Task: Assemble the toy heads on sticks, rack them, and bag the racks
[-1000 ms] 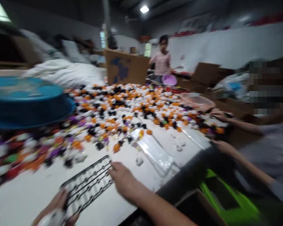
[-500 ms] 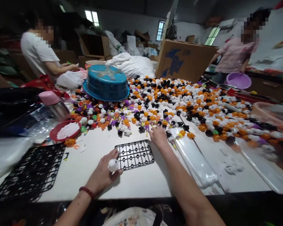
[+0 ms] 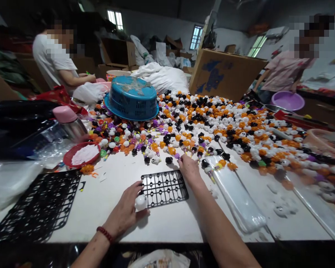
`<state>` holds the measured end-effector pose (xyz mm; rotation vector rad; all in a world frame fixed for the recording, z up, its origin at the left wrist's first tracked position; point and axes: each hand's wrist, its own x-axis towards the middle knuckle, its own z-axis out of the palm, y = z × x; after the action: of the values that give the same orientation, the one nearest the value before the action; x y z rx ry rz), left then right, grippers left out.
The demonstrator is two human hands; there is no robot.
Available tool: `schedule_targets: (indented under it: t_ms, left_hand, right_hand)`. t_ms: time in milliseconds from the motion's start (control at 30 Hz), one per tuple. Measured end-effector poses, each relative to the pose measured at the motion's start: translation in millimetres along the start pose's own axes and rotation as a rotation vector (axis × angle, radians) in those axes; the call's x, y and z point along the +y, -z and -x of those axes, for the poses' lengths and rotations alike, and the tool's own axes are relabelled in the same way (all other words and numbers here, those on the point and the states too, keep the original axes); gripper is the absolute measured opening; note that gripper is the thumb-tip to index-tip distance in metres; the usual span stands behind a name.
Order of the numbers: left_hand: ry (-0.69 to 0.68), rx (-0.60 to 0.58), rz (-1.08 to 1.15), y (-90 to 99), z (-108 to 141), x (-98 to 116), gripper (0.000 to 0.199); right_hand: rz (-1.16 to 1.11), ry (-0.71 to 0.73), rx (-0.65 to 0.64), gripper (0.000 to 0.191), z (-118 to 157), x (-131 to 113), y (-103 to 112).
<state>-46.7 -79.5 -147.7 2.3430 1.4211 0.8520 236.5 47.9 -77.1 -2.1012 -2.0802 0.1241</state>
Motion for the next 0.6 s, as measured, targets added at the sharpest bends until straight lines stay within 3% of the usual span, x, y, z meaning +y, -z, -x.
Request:
schedule_targets:
  t_ms: [167, 333, 600]
  left_hand:
    - [0.044, -0.016, 0.118, 6.3, -5, 7, 0.045]
    - [0.062, -0.076, 0.187, 12.5, -9, 14, 0.023]
    - [0.080, -0.076, 0.212, 5.5, -4, 7, 0.018]
  right_hand:
    - [-0.145, 0.067, 0.011, 0.014, 30, -8, -5]
    - [-0.220, 0.225, 0.027, 0.018, 51, -20, -13]
    - [-0.203, 0.297, -0.022, 0.010, 67, -37, -26]
